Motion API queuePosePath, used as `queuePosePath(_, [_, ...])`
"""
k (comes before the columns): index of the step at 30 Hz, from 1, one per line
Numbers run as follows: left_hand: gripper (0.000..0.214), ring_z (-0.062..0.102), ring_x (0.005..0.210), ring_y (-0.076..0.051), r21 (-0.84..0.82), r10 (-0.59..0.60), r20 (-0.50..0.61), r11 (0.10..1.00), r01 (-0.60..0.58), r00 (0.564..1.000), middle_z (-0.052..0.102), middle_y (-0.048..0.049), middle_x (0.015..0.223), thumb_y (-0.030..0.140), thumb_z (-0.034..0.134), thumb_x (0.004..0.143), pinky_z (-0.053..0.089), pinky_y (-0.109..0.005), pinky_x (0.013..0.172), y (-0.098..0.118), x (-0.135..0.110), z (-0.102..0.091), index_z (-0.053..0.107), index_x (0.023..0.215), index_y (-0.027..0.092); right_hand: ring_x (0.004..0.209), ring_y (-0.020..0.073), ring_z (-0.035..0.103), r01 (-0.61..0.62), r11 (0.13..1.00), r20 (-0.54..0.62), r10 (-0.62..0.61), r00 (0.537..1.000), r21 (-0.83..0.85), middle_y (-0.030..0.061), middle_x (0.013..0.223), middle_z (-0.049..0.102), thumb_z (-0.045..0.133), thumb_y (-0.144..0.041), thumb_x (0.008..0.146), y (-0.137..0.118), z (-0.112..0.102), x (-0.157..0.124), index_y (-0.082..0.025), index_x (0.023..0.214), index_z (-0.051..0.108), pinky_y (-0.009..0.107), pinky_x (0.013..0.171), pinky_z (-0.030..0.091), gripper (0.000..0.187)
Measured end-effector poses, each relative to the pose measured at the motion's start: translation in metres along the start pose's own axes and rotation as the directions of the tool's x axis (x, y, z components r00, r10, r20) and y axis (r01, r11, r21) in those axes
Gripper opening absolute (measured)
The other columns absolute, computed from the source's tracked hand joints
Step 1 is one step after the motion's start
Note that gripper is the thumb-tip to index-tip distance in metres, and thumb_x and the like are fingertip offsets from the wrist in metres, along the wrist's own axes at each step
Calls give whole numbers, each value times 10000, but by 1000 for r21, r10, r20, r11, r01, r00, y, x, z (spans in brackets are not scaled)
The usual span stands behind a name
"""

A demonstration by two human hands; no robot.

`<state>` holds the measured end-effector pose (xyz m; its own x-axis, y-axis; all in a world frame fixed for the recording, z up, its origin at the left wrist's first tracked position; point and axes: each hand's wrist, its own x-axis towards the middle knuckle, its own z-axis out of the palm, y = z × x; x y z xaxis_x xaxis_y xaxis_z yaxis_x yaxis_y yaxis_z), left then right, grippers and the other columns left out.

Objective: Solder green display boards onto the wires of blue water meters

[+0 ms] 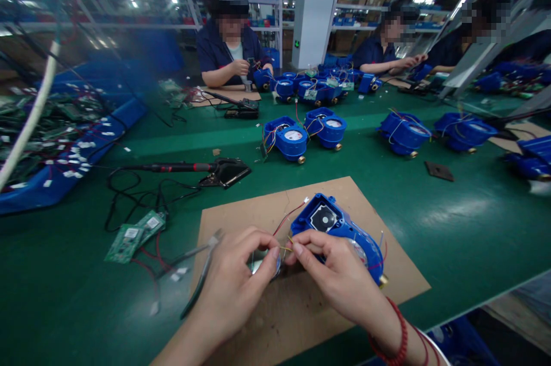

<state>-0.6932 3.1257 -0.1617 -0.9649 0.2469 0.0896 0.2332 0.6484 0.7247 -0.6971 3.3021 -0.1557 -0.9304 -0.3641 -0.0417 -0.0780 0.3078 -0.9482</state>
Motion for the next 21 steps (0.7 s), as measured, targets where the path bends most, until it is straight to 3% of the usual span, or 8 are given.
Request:
queuePosePath(5, [71, 499, 808, -127, 23, 12, -6, 1000, -12, 1000, 560, 67, 812, 296, 481, 838, 330, -292, 706, -1, -2, 0, 536, 802, 270, 684, 90, 596, 7, 997, -7, -8, 1000, -80, -35, 740, 638, 443, -268, 870, -1, 2, 0, -203, 879, 565, 198, 603, 418, 139])
queuePosePath(16, [103, 497, 857, -148, 69, 91, -21, 994, -90, 996, 559, 44, 878, 262, 530, 811, 356, -307, 737, -8, -10, -1, 499, 909, 272, 673, 83, 596, -37, 997, -52, 33, 998, -72, -55, 728, 650, 524, -234, 814, -1, 6, -1, -223, 823, 620, 184, 605, 426, 97])
queuePosePath(19, [139, 506, 852, -148, 119, 203, -71, 974, -194, 977, 566, 29, 879, 224, 553, 800, 350, -302, 735, -10, -10, 0, 499, 925, 255, 644, 75, 584, -45, 996, -40, 42, 998, -80, -59, 699, 640, 527, -242, 815, -2, 5, -2, -224, 814, 625, 176, 582, 415, 100])
queuePosePath(21, [156, 516, 832, -147, 178, 335, -91, 932, -316, 938, 577, 15, 867, 165, 565, 787, 338, -304, 727, -11, -9, 0, 507, 914, 234, 639, 73, 580, -45, 996, -19, 44, 999, -80, -59, 695, 637, 522, -242, 819, -2, 5, -2, -223, 814, 621, 177, 577, 412, 101])
